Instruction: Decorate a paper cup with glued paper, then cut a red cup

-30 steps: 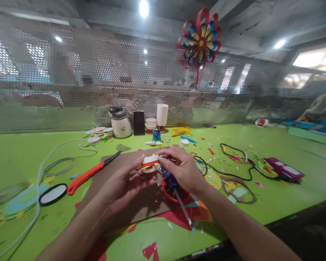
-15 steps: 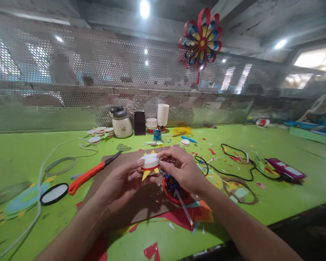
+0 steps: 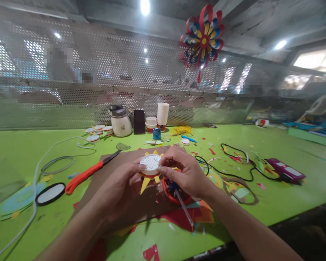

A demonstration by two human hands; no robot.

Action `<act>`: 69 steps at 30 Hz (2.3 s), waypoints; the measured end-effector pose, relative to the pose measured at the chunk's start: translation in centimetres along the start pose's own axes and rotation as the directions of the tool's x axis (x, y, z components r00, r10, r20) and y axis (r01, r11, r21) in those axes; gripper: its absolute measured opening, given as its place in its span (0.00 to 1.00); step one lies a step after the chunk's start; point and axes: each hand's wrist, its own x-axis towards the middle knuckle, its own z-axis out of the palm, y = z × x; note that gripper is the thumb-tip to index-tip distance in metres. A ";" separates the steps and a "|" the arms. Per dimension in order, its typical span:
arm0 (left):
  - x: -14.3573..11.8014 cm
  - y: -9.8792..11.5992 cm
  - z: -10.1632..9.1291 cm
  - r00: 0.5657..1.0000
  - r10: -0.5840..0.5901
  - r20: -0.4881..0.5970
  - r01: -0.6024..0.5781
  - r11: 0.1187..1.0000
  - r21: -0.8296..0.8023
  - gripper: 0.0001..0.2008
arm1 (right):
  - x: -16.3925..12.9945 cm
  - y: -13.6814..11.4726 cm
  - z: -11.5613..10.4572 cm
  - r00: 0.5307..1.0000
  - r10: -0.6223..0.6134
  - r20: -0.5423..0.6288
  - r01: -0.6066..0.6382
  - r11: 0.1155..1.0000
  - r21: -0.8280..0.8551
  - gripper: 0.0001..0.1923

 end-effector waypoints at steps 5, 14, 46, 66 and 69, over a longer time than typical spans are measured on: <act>-0.2 0.0 0.3 0.999 -0.043 -0.025 0.043 0.999 -0.001 0.11 | -0.1 -0.1 0.1 0.999 -0.031 -0.017 0.031 1.000 -0.004 0.04; -1.0 -0.1 0.8 0.994 0.074 0.080 -0.070 0.996 -0.056 0.21 | -0.2 0.2 0.1 0.991 -0.129 -0.019 0.129 0.991 -0.036 0.02; -1.5 0.4 0.9 0.924 0.383 0.014 -0.374 0.891 0.258 0.27 | -0.5 -0.4 -0.3 0.970 -0.234 -0.067 0.232 0.972 -0.038 0.08; -0.2 0.0 0.3 0.968 0.247 -0.034 -0.224 0.922 0.317 0.26 | -0.2 -0.9 0.2 0.997 0.018 -0.079 -0.012 0.997 0.078 0.03; 0.1 -0.3 -0.1 0.978 0.208 0.028 -0.209 0.950 0.234 0.28 | 0.0 -0.8 0.2 0.996 0.021 -0.090 -0.017 0.999 0.043 0.04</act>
